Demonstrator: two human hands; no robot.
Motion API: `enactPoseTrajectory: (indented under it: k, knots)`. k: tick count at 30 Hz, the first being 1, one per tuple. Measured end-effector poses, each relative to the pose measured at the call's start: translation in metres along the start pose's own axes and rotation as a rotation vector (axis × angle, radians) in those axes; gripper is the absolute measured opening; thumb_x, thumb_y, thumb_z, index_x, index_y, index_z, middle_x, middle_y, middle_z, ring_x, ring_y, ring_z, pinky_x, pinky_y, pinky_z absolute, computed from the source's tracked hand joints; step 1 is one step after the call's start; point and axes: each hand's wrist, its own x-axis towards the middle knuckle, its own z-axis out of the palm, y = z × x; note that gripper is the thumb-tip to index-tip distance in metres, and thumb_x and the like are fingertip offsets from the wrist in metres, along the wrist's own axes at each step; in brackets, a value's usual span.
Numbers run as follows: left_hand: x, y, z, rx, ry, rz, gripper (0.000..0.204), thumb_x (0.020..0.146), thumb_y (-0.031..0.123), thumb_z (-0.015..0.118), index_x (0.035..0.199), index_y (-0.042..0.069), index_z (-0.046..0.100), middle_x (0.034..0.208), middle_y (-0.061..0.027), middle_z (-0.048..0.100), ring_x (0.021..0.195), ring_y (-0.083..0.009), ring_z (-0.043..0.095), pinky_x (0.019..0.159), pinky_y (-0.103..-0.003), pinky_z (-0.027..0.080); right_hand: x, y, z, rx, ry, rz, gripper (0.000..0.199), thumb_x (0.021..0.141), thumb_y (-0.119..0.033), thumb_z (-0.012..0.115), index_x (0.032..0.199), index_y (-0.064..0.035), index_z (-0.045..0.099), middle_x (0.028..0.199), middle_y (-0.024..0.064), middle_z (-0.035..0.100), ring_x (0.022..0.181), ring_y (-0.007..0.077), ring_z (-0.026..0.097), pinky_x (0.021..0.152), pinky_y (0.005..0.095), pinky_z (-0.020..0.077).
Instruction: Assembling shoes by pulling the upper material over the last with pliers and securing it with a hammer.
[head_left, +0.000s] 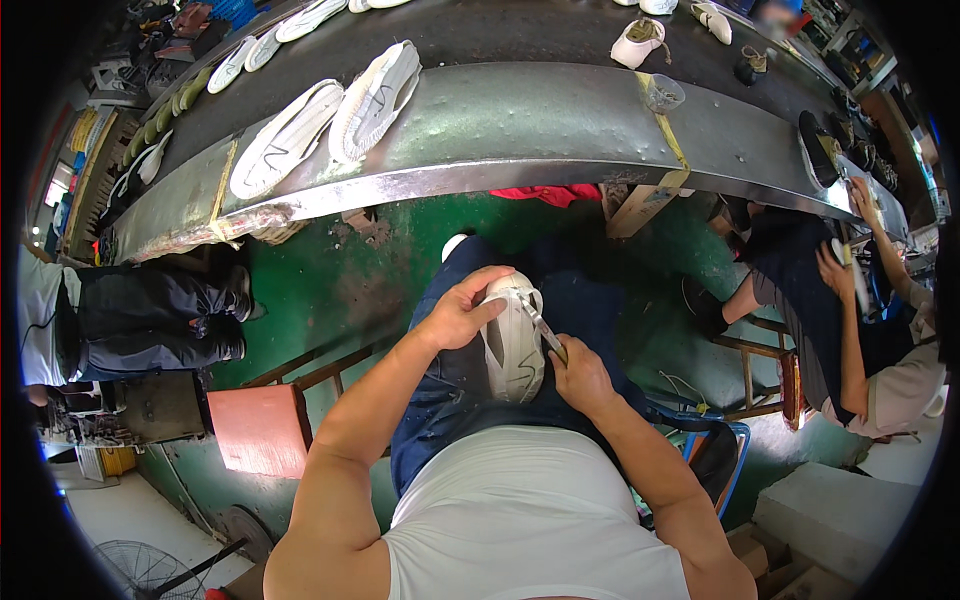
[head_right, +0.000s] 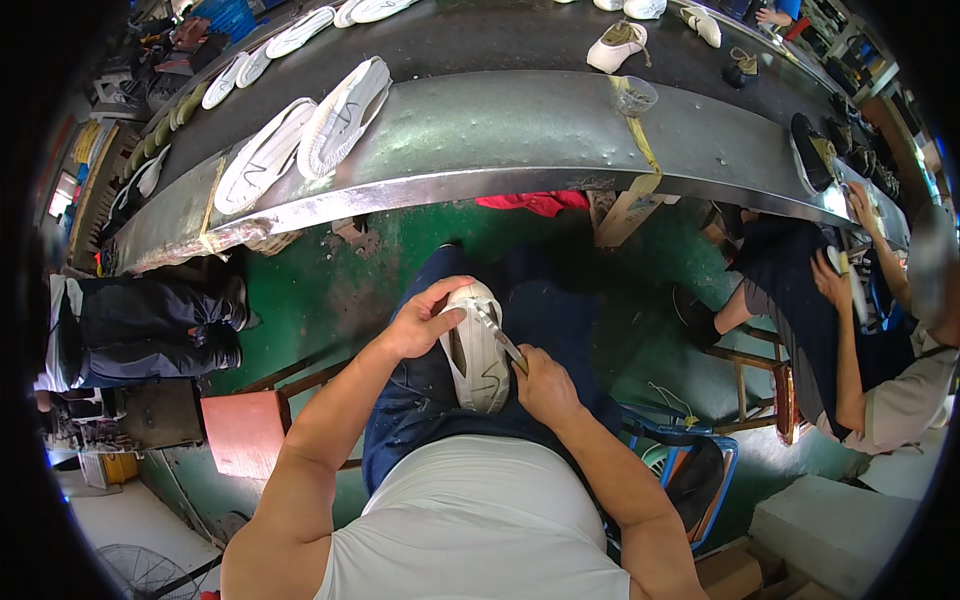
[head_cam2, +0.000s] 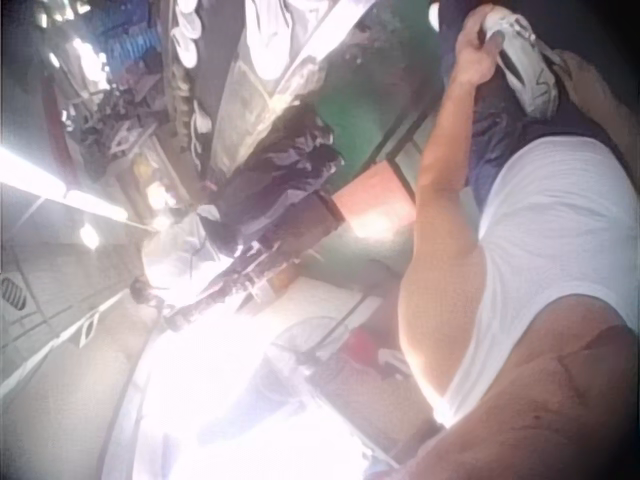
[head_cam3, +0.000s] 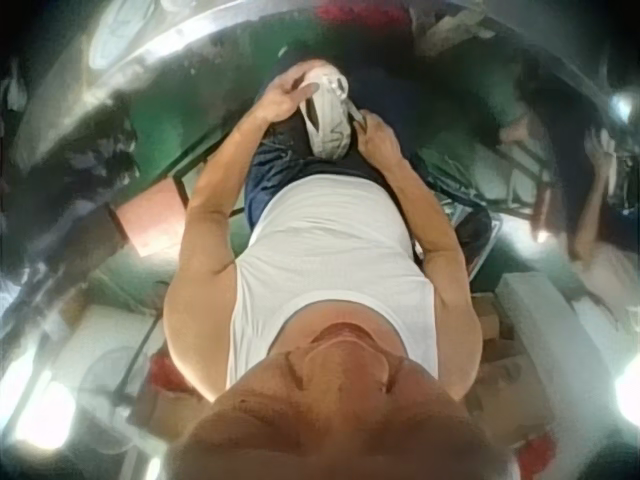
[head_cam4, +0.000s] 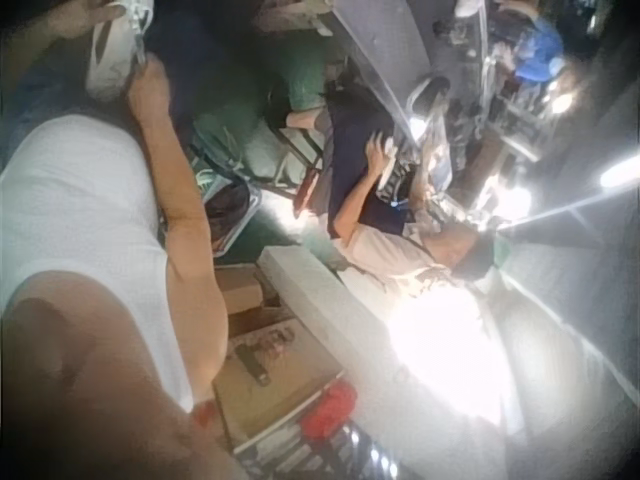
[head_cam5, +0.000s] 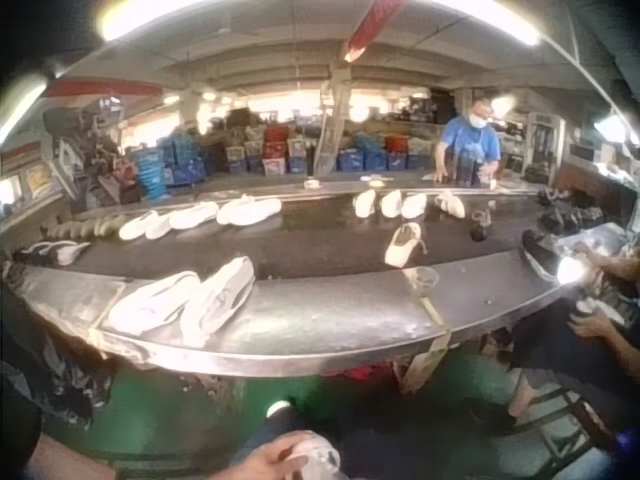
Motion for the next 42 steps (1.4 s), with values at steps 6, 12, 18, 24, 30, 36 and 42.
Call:
enactPoseTrajectory:
  k: [6,12,18,24,30,36,42]
  knots:
    - [0.001,0.013,0.023,-0.144,0.126,-0.132,0.047,0.097,0.006,0.062,0.142,0.009,0.05,0.123,-0.0041,0.062,0.114,-0.0132,0.057,0.1,-0.029,0.046,-0.007,-0.045,-0.04,-0.289,-0.284,0.14,0.027,0.091,-0.008,0.059,0.113,0.0044,0.048,0.097,0.0243,0.061,0.085,0.043,0.066,0.074,0.0483,0.055]
    - [0.016,0.0,0.031,-0.087,0.271,-0.145,0.04,0.096,0.011,0.066,0.134,0.006,0.057,0.117,-0.0037,0.065,0.107,-0.0123,0.059,0.095,-0.03,0.049,0.005,-0.027,-0.077,-0.057,-0.428,0.184,0.02,0.092,-0.01,0.058,0.106,0.0027,0.052,0.088,0.0182,0.064,0.078,0.0311,0.068,0.069,0.0398,0.0564]
    - [0.016,0.013,0.033,0.07,0.168,-0.111,0.043,0.095,0.006,0.064,0.137,0.005,0.054,0.118,-0.0041,0.064,0.109,-0.0119,0.059,0.095,-0.029,0.048,0.008,-0.06,-0.089,0.393,-0.041,0.169,0.025,0.101,-0.021,0.051,0.103,0.0041,0.056,0.082,0.0137,0.065,0.074,0.0218,0.066,0.07,0.0384,0.0521]
    - [0.026,-0.001,0.02,0.01,0.096,-0.23,0.057,0.094,0.001,0.061,0.148,0.008,0.043,0.125,-0.0046,0.061,0.112,-0.0139,0.058,0.101,-0.03,0.045,0.029,-0.02,-0.066,0.112,-0.306,0.296,0.034,0.099,-0.031,0.059,0.094,0.0031,0.057,0.076,0.0177,0.064,0.072,0.0277,0.066,0.069,0.0395,0.0512]
    - [0.01,-0.028,0.042,0.056,0.082,-0.236,0.054,0.099,0.005,0.048,0.151,0.003,0.036,0.136,-0.0126,0.056,0.125,-0.0199,0.053,0.108,-0.033,0.04,0.03,-0.001,-0.032,0.265,0.087,0.41,0.068,0.075,-0.041,0.084,0.115,0.0055,0.053,0.091,0.0174,0.068,0.085,0.0303,0.069,0.079,0.0381,0.0538]
    - [-0.022,-0.05,0.069,0.135,0.209,-0.29,0.084,0.077,-0.007,0.046,0.157,0.01,0.028,0.145,-0.0188,0.05,0.133,-0.0262,0.049,0.112,-0.031,0.035,0.03,0.019,-0.011,0.272,0.003,0.532,0.054,0.076,-0.028,0.079,0.11,0.0064,0.056,0.095,0.0223,0.068,0.09,0.0315,0.068,0.081,0.0392,0.0535]
    - [-0.029,-0.043,0.049,0.004,-0.075,-0.284,0.094,0.075,-0.005,0.053,0.16,0.011,0.016,0.149,-0.0189,0.046,0.138,-0.028,0.044,0.114,-0.031,0.033,0.014,0.026,-0.048,0.23,-0.2,0.517,0.036,0.086,-0.022,0.067,0.11,0.0031,0.057,0.098,0.0239,0.069,0.09,0.0404,0.068,0.083,0.0445,0.0527]
